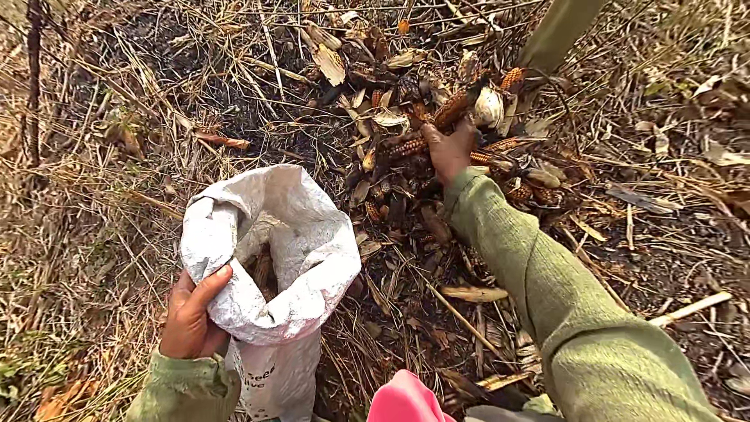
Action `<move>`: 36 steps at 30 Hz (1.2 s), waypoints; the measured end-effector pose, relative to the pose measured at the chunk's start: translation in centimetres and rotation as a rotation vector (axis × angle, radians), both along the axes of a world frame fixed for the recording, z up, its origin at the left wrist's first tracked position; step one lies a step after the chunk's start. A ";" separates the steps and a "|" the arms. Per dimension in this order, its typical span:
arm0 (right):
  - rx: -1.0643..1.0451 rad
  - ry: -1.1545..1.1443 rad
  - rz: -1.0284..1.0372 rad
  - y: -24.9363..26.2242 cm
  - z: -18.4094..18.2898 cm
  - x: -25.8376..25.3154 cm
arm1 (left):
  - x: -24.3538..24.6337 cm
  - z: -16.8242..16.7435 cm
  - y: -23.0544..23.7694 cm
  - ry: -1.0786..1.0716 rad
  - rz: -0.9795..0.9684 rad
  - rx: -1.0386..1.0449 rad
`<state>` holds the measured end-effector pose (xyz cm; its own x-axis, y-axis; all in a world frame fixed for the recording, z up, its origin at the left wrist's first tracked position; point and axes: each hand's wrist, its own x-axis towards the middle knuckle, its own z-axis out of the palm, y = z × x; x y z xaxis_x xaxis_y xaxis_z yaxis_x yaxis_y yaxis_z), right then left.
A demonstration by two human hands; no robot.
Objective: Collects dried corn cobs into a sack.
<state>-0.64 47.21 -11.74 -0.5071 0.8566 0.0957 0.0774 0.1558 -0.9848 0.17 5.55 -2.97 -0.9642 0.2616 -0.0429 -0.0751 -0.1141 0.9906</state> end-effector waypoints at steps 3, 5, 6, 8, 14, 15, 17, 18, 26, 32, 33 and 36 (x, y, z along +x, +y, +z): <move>-0.389 0.179 0.297 -7.1 1.5 -0.4 | 0.0 -0.1 0.3 -0.008 0.012 0.003; -0.435 0.116 0.668 -12.1 2.1 0.1 | 0.1 0.0 0.4 -0.017 0.026 -0.015; -0.360 0.032 0.851 -13.8 2.2 0.1 | 0.1 0.2 0.4 -0.019 0.037 -0.025; -0.047 -0.108 1.011 -14.9 1.3 -0.8 | 0.3 0.4 0.2 -0.014 0.048 -0.026; 0.728 -0.566 0.645 -6.7 -3.9 -6.0 | 0.5 0.1 -0.9 0.009 0.011 0.023; 0.786 -0.699 0.650 -5.5 -4.3 -6.6 | 0.5 0.0 -0.9 0.011 0.007 0.025; 0.954 -0.848 0.663 -3.7 -5.3 -7.4 | 0.5 -0.1 -1.0 0.005 0.004 0.024; 1.021 -0.884 0.677 -3.0 -5.7 -7.6 | 0.5 -0.1 -1.0 0.003 0.005 0.024; 1.163 -0.921 0.714 -1.1 -5.9 -6.9 | 1.0 0.0 -0.9 0.002 0.011 0.022; 0.812 -0.531 0.438 0.8 -5.5 -3.4 | 1.2 0.2 -0.5 -0.005 0.026 0.005; 0.646 -0.445 0.354 0.8 -5.0 -3.0 | 1.2 0.2 -0.4 -0.006 0.028 -0.003; 0.135 -0.152 0.166 -0.2 -3.1 -2.1 | 1.2 0.4 0.0 -0.002 0.030 -0.029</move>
